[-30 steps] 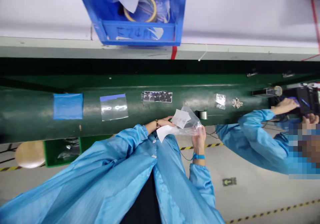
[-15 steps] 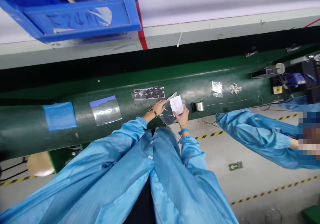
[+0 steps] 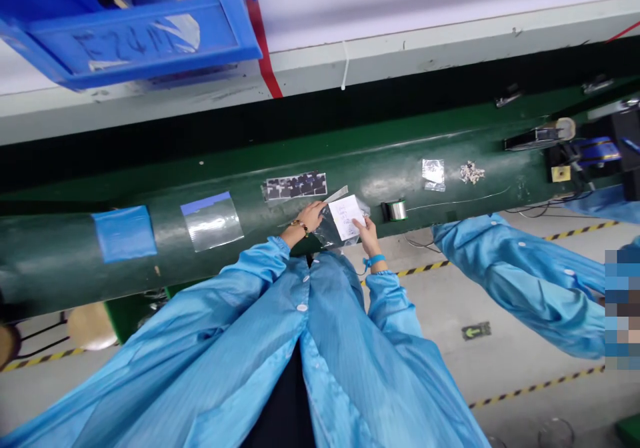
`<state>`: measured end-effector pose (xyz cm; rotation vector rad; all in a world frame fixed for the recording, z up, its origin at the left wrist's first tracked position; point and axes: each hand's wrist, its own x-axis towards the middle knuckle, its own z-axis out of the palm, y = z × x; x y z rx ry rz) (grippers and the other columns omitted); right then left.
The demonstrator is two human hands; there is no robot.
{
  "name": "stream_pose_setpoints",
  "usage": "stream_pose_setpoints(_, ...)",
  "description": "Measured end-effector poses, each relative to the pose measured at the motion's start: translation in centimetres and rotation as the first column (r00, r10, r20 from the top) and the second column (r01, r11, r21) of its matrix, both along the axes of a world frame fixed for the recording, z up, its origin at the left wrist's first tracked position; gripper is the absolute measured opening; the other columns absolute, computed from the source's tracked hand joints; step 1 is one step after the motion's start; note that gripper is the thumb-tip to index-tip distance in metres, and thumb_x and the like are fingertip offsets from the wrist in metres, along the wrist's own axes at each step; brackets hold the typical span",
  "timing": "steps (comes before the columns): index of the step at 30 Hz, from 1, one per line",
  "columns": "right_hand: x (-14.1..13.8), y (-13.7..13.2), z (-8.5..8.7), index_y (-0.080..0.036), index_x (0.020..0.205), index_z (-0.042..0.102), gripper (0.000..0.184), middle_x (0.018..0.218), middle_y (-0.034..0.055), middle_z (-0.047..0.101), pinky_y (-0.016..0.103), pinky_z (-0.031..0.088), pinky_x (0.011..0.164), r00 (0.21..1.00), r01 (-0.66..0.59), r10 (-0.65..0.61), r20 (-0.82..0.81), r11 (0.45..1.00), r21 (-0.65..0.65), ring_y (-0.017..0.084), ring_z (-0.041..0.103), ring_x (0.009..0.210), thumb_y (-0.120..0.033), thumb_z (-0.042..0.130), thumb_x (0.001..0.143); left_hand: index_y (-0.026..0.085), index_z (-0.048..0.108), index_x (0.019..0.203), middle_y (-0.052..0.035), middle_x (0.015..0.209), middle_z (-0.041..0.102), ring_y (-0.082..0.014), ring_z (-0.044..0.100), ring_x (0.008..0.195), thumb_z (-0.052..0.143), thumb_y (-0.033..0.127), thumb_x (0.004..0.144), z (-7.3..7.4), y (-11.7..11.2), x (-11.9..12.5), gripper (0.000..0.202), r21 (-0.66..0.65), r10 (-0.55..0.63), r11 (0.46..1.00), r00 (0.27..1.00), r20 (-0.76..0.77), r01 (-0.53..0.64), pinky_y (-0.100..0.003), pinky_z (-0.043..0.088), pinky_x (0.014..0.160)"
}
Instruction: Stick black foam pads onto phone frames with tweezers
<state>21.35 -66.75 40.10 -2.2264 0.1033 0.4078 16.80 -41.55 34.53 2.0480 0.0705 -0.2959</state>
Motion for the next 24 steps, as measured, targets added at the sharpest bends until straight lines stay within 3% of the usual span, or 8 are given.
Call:
stream_pose_setpoints(4,-0.6,-0.5,1.0,-0.018,0.108,0.07,0.051,0.094,0.0075,0.078,0.043,0.063,0.083,0.999,-0.032,0.033,0.006,0.998,-0.059,0.023,0.073,0.083,-0.067,0.065,0.094,0.023,0.059,0.157,-0.0118,0.16,0.057,-0.0273,0.054,0.147,0.055,0.007,0.096,0.2,0.0,0.0,0.063,-0.008,-0.01,1.0,0.999,0.032,0.01,-0.043,0.04,0.132)
stream_pose_setpoints(7,-1.4,0.0,1.5,-0.015,0.128,0.065,0.067,0.12,0.0191,0.075,0.057,0.059,0.1,0.993,-0.016,0.042,0.111,0.973,-0.23,0.035,0.071,0.113,-0.07,0.06,0.091,0.021,0.056,0.159,-0.0111,0.162,0.055,-0.0263,0.054,0.148,0.055,0.009,0.098,0.4,0.2,-0.1,0.062,-0.013,-0.015,1.0,0.998,0.059,0.016,-0.04,0.039,0.133)
stream_pose_setpoints(10,-2.6,1.9,1.3,-0.014,0.155,0.046,0.088,0.162,0.0279,0.047,0.066,0.035,0.126,0.963,-0.021,0.122,0.239,0.922,-0.386,0.043,0.04,0.155,-0.068,0.064,0.089,0.021,0.055,0.16,-0.01,0.162,0.056,-0.0246,0.056,0.146,0.056,0.011,0.1,0.6,0.2,-0.3,0.061,-0.024,-0.037,0.999,0.996,0.081,0.039,-0.036,0.043,0.129)
stream_pose_setpoints(12,-3.1,3.7,0.6,-0.016,0.164,0.038,0.094,0.176,0.025,0.027,0.065,0.022,0.132,0.931,-0.098,0.263,0.253,0.847,-0.523,0.042,0.02,0.165,-0.064,0.068,0.088,0.023,0.059,0.156,-0.007,0.161,0.058,-0.0218,0.058,0.144,0.06,0.015,0.101,0.9,0.5,-0.4,0.055,-0.037,-0.063,0.997,0.992,0.105,0.067,-0.032,0.045,0.126)
stream_pose_setpoints(15,-2.7,6.0,-0.5,-0.013,0.167,0.034,0.089,0.178,0.0261,0.02,0.065,0.019,0.131,0.865,-0.2,0.471,0.173,0.64,-0.742,0.044,0.015,0.165,-0.046,0.067,0.092,0.026,0.066,0.146,-0.0041,0.162,0.058,-0.0195,0.056,0.147,0.063,0.03,0.104,0.8,2.2,-0.1,0.042,-0.02,-0.032,0.999,0.992,0.118,0.035,-0.03,0.041,0.128)
stream_pose_setpoints(17,-1.8,6.8,-0.8,-0.011,0.164,0.039,0.079,0.175,0.0273,0.027,0.064,0.019,0.131,0.831,-0.236,0.544,0.118,0.536,-0.811,0.043,0.017,0.164,-0.031,0.063,0.092,0.021,0.064,0.147,-0.0089,0.166,0.053,-0.0223,0.048,0.153,0.056,0.034,0.108,0.0,4.6,0.3,0.042,0.045,0.073,0.996,0.994,0.076,-0.077,-0.034,0.034,0.132)
stream_pose_setpoints(20,-0.3,7.0,-0.5,-0.012,0.15,0.056,0.06,0.163,0.0237,0.047,0.058,0.022,0.13,0.783,-0.302,0.62,0.049,0.448,-0.842,0.04,0.031,0.157,-0.018,0.057,0.09,0.01,0.051,0.156,-0.0203,0.173,0.038,-0.0321,0.035,0.159,0.057,0.031,0.107,-2.2,9.2,1.5,0.054,0.188,0.23,0.957,0.973,-0.031,-0.22,-0.046,0.025,0.136)
stream_pose_setpoints(24,1.3,7.1,0.7,-0.014,0.138,0.063,0.044,0.138,0.0224,0.065,0.053,0.035,0.117,0.733,-0.346,0.679,-0.048,0.311,-0.885,0.038,0.052,0.132,-0.019,0.052,0.096,0.016,0.045,0.161,-0.0199,0.17,0.04,-0.0384,0.037,0.154,0.088,0.033,0.087,-5.4,13.4,3.4,0.087,0.285,0.22,0.942,0.967,-0.13,-0.176,-0.052,0.03,0.13)
